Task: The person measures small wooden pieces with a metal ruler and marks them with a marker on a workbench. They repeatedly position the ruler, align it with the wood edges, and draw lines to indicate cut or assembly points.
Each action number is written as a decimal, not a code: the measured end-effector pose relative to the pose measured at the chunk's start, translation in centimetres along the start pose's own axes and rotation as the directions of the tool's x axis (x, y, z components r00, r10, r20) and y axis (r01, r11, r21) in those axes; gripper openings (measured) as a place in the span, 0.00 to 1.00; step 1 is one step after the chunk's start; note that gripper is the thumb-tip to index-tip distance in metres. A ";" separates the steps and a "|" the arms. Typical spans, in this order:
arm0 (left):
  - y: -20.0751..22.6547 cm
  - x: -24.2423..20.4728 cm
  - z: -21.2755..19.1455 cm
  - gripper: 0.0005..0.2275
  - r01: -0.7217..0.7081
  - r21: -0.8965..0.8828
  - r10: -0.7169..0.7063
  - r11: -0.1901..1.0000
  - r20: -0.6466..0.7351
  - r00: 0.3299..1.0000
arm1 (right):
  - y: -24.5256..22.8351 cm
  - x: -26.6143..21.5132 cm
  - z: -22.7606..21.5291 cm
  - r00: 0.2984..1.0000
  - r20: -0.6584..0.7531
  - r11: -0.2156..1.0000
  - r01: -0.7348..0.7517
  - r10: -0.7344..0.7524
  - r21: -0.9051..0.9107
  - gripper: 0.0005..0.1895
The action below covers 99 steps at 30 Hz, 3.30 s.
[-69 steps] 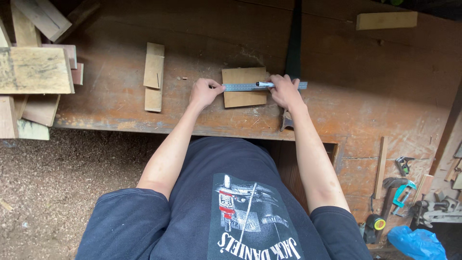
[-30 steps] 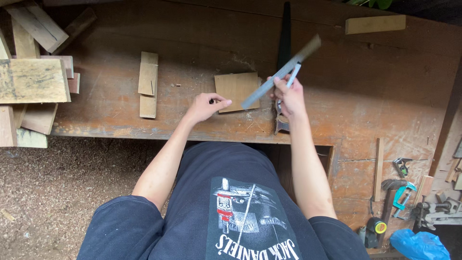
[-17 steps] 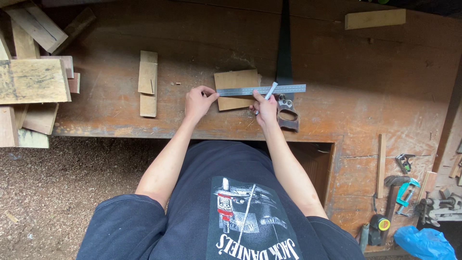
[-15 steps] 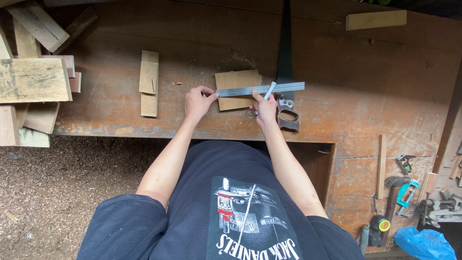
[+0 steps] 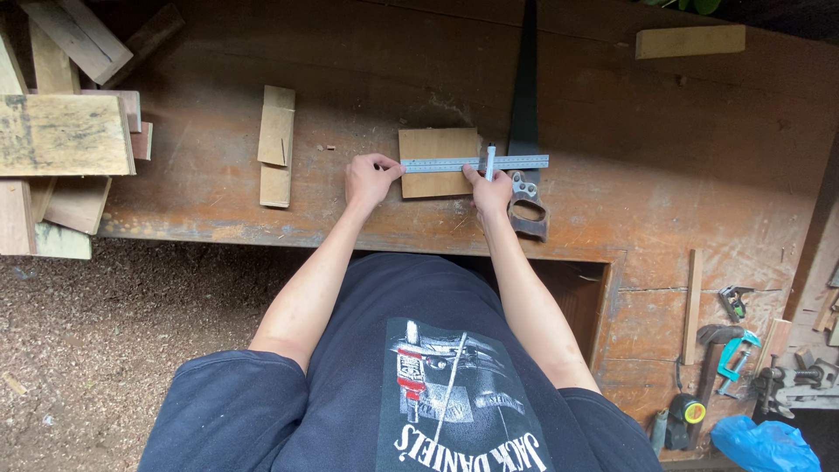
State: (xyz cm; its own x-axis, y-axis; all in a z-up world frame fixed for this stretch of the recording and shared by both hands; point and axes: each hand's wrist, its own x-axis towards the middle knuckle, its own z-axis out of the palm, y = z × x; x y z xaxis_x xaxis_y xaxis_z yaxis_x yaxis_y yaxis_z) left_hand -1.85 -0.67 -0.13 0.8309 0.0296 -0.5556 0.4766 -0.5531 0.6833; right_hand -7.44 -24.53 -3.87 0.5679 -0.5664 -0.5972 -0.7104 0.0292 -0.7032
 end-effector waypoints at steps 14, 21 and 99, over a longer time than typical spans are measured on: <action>-0.1 1.2 1.1 0.08 -0.128 0.140 0.134 0.982 -0.034 0.990 | -0.7 -0.3 -0.5 0.998 -0.019 0.992 0.056 -0.059 -0.112 0.20; 0.7 0.2 1.3 0.08 -0.225 0.294 0.243 0.929 -0.026 0.970 | -0.4 0.1 -0.6 0.997 0.011 0.984 0.071 -0.070 -0.161 0.21; 2.4 0.9 2.0 0.23 -0.019 0.374 0.020 0.927 0.001 1.000 | -3.2 0.6 0.3 0.750 0.402 0.844 0.520 -0.525 0.134 0.09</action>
State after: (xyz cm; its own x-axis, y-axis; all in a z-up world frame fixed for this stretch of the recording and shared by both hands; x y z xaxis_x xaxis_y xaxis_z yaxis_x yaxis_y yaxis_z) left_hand -0.53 -3.63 0.11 0.8398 0.0177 -0.5426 0.3190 -0.8249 0.4667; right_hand -4.71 -24.67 -2.07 0.9662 -0.1091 -0.2334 -0.2488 -0.1594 -0.9554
